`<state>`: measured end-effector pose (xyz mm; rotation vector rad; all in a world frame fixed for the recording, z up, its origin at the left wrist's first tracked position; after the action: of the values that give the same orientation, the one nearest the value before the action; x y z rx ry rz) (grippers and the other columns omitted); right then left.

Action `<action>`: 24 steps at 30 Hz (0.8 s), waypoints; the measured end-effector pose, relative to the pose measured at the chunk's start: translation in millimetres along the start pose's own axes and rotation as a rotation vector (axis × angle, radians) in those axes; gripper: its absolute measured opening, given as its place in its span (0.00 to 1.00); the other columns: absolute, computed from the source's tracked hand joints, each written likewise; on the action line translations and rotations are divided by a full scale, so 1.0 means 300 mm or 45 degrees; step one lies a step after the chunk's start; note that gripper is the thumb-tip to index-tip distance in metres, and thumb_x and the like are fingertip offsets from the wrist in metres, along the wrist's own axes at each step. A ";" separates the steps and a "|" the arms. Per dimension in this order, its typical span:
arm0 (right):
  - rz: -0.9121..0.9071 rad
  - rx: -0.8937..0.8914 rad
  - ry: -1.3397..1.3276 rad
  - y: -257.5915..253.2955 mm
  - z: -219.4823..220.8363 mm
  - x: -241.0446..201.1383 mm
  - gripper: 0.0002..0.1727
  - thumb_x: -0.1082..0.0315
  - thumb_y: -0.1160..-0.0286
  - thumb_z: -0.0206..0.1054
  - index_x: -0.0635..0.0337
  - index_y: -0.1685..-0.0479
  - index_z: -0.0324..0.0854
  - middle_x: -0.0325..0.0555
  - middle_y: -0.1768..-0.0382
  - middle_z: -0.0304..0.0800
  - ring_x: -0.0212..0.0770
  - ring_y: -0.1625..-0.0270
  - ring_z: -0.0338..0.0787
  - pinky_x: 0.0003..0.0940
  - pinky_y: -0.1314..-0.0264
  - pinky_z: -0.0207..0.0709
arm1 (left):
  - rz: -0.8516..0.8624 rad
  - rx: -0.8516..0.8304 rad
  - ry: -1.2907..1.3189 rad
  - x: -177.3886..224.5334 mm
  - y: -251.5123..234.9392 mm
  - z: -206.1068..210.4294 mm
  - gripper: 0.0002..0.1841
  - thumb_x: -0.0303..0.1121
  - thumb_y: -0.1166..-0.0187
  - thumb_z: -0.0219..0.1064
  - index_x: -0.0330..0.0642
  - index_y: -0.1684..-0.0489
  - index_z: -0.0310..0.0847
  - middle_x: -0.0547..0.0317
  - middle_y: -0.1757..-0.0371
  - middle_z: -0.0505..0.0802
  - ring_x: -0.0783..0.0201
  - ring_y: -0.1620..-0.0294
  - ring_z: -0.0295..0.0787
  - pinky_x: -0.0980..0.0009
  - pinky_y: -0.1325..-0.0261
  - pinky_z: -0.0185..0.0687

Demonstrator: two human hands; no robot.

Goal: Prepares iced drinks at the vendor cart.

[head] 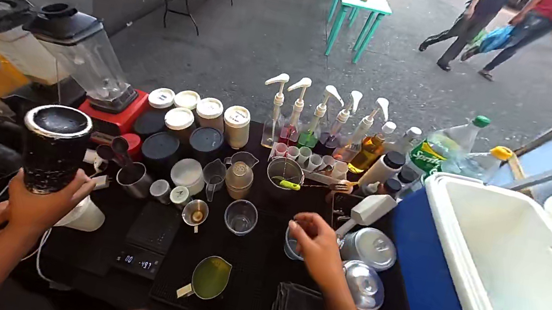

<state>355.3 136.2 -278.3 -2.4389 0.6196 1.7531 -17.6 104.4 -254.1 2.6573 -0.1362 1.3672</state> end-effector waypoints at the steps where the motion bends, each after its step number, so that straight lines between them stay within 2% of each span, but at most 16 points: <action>1: 0.008 -0.015 -0.006 0.053 0.001 0.017 0.20 0.58 0.23 0.69 0.64 0.40 0.84 0.45 0.65 0.91 0.38 0.70 0.89 0.38 0.65 0.85 | 0.100 0.016 0.068 -0.077 -0.049 0.078 0.22 0.28 0.29 0.74 0.22 0.40 0.80 0.32 0.45 0.90 0.46 0.46 0.91 0.52 0.39 0.87; 2: 0.022 -0.040 0.002 0.109 0.003 0.038 0.20 0.57 0.24 0.69 0.62 0.41 0.84 0.44 0.67 0.91 0.37 0.71 0.88 0.36 0.67 0.85 | 0.184 0.026 0.093 -0.125 -0.122 0.152 0.24 0.32 0.29 0.76 0.25 0.39 0.81 0.35 0.41 0.89 0.47 0.41 0.89 0.52 0.36 0.87; 4: 0.059 -0.088 0.029 0.214 -0.008 0.065 0.20 0.56 0.25 0.70 0.59 0.41 0.85 0.41 0.67 0.91 0.36 0.69 0.89 0.36 0.64 0.85 | 0.286 -0.040 0.032 -0.126 -0.335 0.279 0.35 0.40 0.40 0.82 0.30 0.33 0.79 0.38 0.32 0.86 0.47 0.33 0.85 0.51 0.31 0.83; 6: 0.092 -0.028 0.055 0.306 -0.067 0.069 0.19 0.56 0.24 0.72 0.59 0.41 0.85 0.41 0.66 0.91 0.36 0.67 0.89 0.37 0.60 0.86 | 0.319 -0.277 -0.120 -0.083 -0.552 0.425 0.51 0.46 0.51 0.88 0.31 0.22 0.70 0.33 0.22 0.78 0.40 0.22 0.76 0.46 0.20 0.73; 8: 0.093 0.117 0.070 0.385 -0.142 0.059 0.18 0.58 0.24 0.72 0.60 0.42 0.86 0.42 0.65 0.92 0.35 0.66 0.90 0.37 0.59 0.87 | 0.290 -0.517 -0.306 -0.064 -0.685 0.558 0.63 0.51 0.57 0.92 0.30 0.14 0.60 0.30 0.16 0.70 0.35 0.16 0.67 0.45 0.14 0.65; 11: 0.084 0.420 0.097 0.479 -0.262 0.034 0.17 0.61 0.24 0.72 0.62 0.43 0.85 0.42 0.66 0.93 0.36 0.67 0.91 0.37 0.62 0.88 | 0.258 -0.718 -0.517 -0.070 -0.752 0.675 0.68 0.59 0.56 0.90 0.34 0.09 0.53 0.34 0.13 0.67 0.38 0.15 0.67 0.44 0.17 0.69; 14: 0.112 0.677 0.101 0.516 -0.365 0.034 0.17 0.61 0.26 0.72 0.61 0.45 0.86 0.39 0.69 0.92 0.33 0.71 0.89 0.32 0.70 0.86 | 0.355 -0.765 -0.533 -0.053 -0.743 0.728 0.65 0.58 0.54 0.88 0.34 0.10 0.56 0.35 0.15 0.70 0.40 0.16 0.70 0.47 0.18 0.71; 16: 0.185 0.721 0.142 0.465 -0.420 0.050 0.18 0.58 0.28 0.71 0.59 0.44 0.86 0.39 0.68 0.92 0.34 0.72 0.90 0.32 0.70 0.86 | 0.446 -0.744 -0.518 -0.052 -0.727 0.736 0.64 0.54 0.54 0.88 0.34 0.10 0.56 0.32 0.15 0.69 0.37 0.17 0.69 0.49 0.18 0.72; 18: 0.315 0.640 0.249 0.323 -0.482 0.046 0.19 0.57 0.24 0.69 0.61 0.42 0.84 0.45 0.61 0.93 0.39 0.67 0.92 0.39 0.63 0.89 | 0.483 -0.706 -0.536 -0.062 -0.720 0.732 0.67 0.52 0.58 0.89 0.35 0.08 0.53 0.29 0.14 0.66 0.33 0.18 0.69 0.46 0.22 0.75; 20: 0.533 0.513 0.373 0.112 -0.516 0.050 0.23 0.57 0.20 0.69 0.62 0.34 0.81 0.54 0.46 0.91 0.49 0.49 0.93 0.51 0.42 0.86 | 0.441 -0.726 -0.617 -0.081 -0.721 0.717 0.70 0.51 0.58 0.90 0.38 0.06 0.48 0.30 0.13 0.64 0.34 0.18 0.70 0.45 0.27 0.80; 21: 0.618 0.541 0.417 0.005 -0.521 0.073 0.27 0.56 0.23 0.72 0.62 0.29 0.78 0.58 0.41 0.90 0.54 0.41 0.91 0.57 0.35 0.82 | 0.429 -0.723 -0.620 -0.087 -0.721 0.704 0.69 0.48 0.58 0.90 0.38 0.06 0.49 0.30 0.14 0.65 0.34 0.19 0.71 0.44 0.29 0.81; 22: 0.688 0.621 0.473 -0.094 -0.523 0.101 0.34 0.56 0.27 0.76 0.61 0.24 0.73 0.62 0.37 0.87 0.60 0.36 0.88 0.63 0.33 0.80 | 0.435 -0.713 -0.598 -0.082 -0.722 0.686 0.67 0.47 0.56 0.90 0.37 0.07 0.50 0.29 0.15 0.67 0.33 0.21 0.73 0.42 0.30 0.81; 24: 0.817 0.816 0.602 -0.229 -0.530 0.138 0.44 0.55 0.33 0.78 0.62 0.16 0.63 0.66 0.32 0.83 0.66 0.30 0.84 0.66 0.32 0.79 | 0.525 -0.641 -0.494 -0.047 -0.713 0.634 0.65 0.48 0.55 0.89 0.30 0.09 0.54 0.26 0.19 0.71 0.32 0.24 0.76 0.42 0.29 0.81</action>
<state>533.2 141.3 -273.6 -2.2735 1.8328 0.8130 158.5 282.0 -394.2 2.4819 -0.9762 0.7306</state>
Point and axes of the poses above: each hand's wrist, its own y-axis away from the middle knuckle, its own z-axis out of the palm, x = y × z, the point moved 6 cm from there along -y, towards the middle knuckle
